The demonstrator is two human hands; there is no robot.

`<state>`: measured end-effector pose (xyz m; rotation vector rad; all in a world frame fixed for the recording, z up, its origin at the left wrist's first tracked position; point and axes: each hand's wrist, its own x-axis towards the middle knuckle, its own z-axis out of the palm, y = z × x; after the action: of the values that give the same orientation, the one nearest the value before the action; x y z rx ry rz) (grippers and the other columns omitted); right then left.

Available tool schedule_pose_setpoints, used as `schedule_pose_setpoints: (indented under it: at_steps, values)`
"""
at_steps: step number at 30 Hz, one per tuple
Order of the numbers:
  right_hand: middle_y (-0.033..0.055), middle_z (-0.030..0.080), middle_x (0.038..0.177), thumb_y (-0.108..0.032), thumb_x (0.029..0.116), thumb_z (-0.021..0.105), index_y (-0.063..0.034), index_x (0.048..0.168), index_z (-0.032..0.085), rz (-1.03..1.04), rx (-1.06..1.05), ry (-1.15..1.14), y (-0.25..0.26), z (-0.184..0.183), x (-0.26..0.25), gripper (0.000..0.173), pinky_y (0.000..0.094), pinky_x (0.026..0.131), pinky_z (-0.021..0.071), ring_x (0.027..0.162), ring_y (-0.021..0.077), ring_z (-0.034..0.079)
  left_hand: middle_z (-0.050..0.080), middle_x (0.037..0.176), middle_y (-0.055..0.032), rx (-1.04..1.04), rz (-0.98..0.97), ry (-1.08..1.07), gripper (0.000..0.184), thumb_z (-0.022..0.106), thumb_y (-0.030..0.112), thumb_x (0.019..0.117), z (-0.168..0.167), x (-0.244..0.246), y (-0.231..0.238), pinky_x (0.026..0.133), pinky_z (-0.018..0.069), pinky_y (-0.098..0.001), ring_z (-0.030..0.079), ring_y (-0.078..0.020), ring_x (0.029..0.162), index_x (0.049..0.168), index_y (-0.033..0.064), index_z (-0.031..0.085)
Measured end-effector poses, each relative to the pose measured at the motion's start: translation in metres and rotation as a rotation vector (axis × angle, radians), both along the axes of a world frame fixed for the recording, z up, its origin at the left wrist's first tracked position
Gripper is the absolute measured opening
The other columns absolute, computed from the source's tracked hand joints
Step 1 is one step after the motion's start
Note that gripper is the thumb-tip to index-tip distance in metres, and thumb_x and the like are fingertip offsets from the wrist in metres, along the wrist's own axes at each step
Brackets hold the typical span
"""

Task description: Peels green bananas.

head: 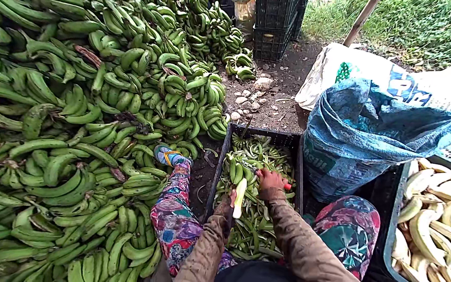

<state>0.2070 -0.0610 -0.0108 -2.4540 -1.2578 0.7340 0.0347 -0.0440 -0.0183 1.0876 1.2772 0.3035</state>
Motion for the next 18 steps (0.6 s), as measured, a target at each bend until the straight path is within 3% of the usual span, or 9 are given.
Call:
schedule_pose_setpoints:
  at_steps: [4, 5, 7, 9, 12, 14, 16, 18]
  values:
    - [0.0164, 0.064, 0.138, -0.046, 0.1100, 0.041, -0.0197, 0.143, 0.060, 0.038, 0.000, 0.145, -0.003, 0.008, -0.007, 0.047, 0.0651, 0.111, 0.0331, 0.133, 0.0370, 0.056, 0.058, 0.125, -0.0219, 0.128, 0.228, -0.028, 0.051, 0.037, 0.025, 0.1119, 0.004, -0.005, -0.009, 0.080, 0.0570, -0.0375, 0.066, -0.0223, 0.093, 0.157, 0.0055, 0.024]
    - [0.0164, 0.065, 0.138, -0.044, 0.1102, 0.041, -0.0191, 0.145, 0.059, 0.058, 0.002, 0.200, -0.010, 0.008, -0.018, 0.046, 0.0646, 0.111, 0.0337, 0.133, 0.0366, 0.057, 0.056, 0.135, -0.0248, 0.224, 0.304, -0.006, 0.056, 0.042, 0.022, 0.1107, 0.002, -0.001, -0.010, 0.089, 0.0561, -0.0382, 0.066, -0.0244, 0.105, 0.159, 0.0044, 0.021]
    - [0.0167, 0.067, 0.134, -0.043, 0.1101, 0.042, -0.0197, 0.150, 0.053, 0.074, 0.003, 0.285, -0.028, 0.004, -0.041, 0.047, 0.0645, 0.111, 0.0352, 0.130, 0.0374, 0.059, 0.037, 0.156, -0.0282, 0.430, 0.460, -0.003, 0.063, 0.044, 0.016, 0.1095, -0.004, 0.012, -0.011, 0.115, 0.0392, -0.0392, 0.048, -0.0294, 0.139, 0.161, -0.0005, 0.011]
    - [0.0170, 0.068, 0.132, -0.042, 0.1097, 0.043, -0.0194, 0.149, 0.053, 0.057, 0.004, 0.324, -0.049, 0.001, -0.057, 0.046, 0.0655, 0.110, 0.0356, 0.129, 0.0383, 0.059, 0.028, 0.159, -0.0301, 0.581, 0.618, -0.030, 0.066, 0.042, 0.013, 0.1092, -0.007, 0.024, -0.007, 0.119, 0.0323, -0.0372, 0.039, -0.0306, 0.145, 0.160, -0.0046, 0.003]
    - [0.0151, 0.069, 0.129, -0.042, 0.1091, 0.046, -0.0191, 0.142, 0.061, -0.008, 0.015, 0.288, -0.070, 0.001, -0.067, 0.042, 0.0632, 0.107, 0.0370, 0.129, 0.0364, 0.059, 0.033, 0.155, -0.0331, 0.704, 0.708, 0.001, 0.068, 0.045, 0.009, 0.1070, -0.009, 0.029, 0.005, 0.115, 0.0358, -0.0339, 0.043, -0.0309, 0.140, 0.158, -0.0088, 0.003]
    - [0.0181, 0.069, 0.127, -0.040, 0.1085, 0.049, -0.0175, 0.139, 0.064, -0.010, 0.072, 0.246, -0.065, 0.002, -0.061, 0.041, 0.0632, 0.106, 0.0365, 0.126, 0.0389, 0.059, 0.033, 0.154, -0.0344, 0.658, 0.605, -0.077, 0.064, 0.042, 0.008, 0.1077, -0.006, 0.025, 0.008, 0.116, 0.0355, -0.0333, 0.044, -0.0306, 0.139, 0.157, -0.0107, 0.007]
    - [0.0209, 0.067, 0.128, -0.038, 0.1080, 0.050, -0.0158, 0.138, 0.065, 0.045, 0.141, 0.194, -0.040, 0.008, -0.043, 0.040, 0.0633, 0.108, 0.0358, 0.127, 0.0410, 0.058, 0.046, 0.146, -0.0306, 0.498, 0.312, -0.167, 0.051, 0.038, 0.010, 0.1099, 0.004, 0.013, 0.007, 0.109, 0.0404, -0.0283, 0.052, -0.0214, 0.130, 0.153, -0.0122, 0.025]
    - [0.0222, 0.065, 0.133, -0.039, 0.1088, 0.047, -0.0154, 0.140, 0.064, 0.134, 0.148, 0.140, -0.007, 0.025, -0.012, 0.042, 0.0641, 0.111, 0.0327, 0.131, 0.0419, 0.055, 0.060, 0.125, -0.0123, 0.270, -0.103, -0.278, 0.043, 0.035, 0.017, 0.1090, 0.014, -0.003, 0.009, 0.092, 0.0513, -0.0226, 0.061, -0.0061, 0.106, 0.146, -0.0031, 0.038]
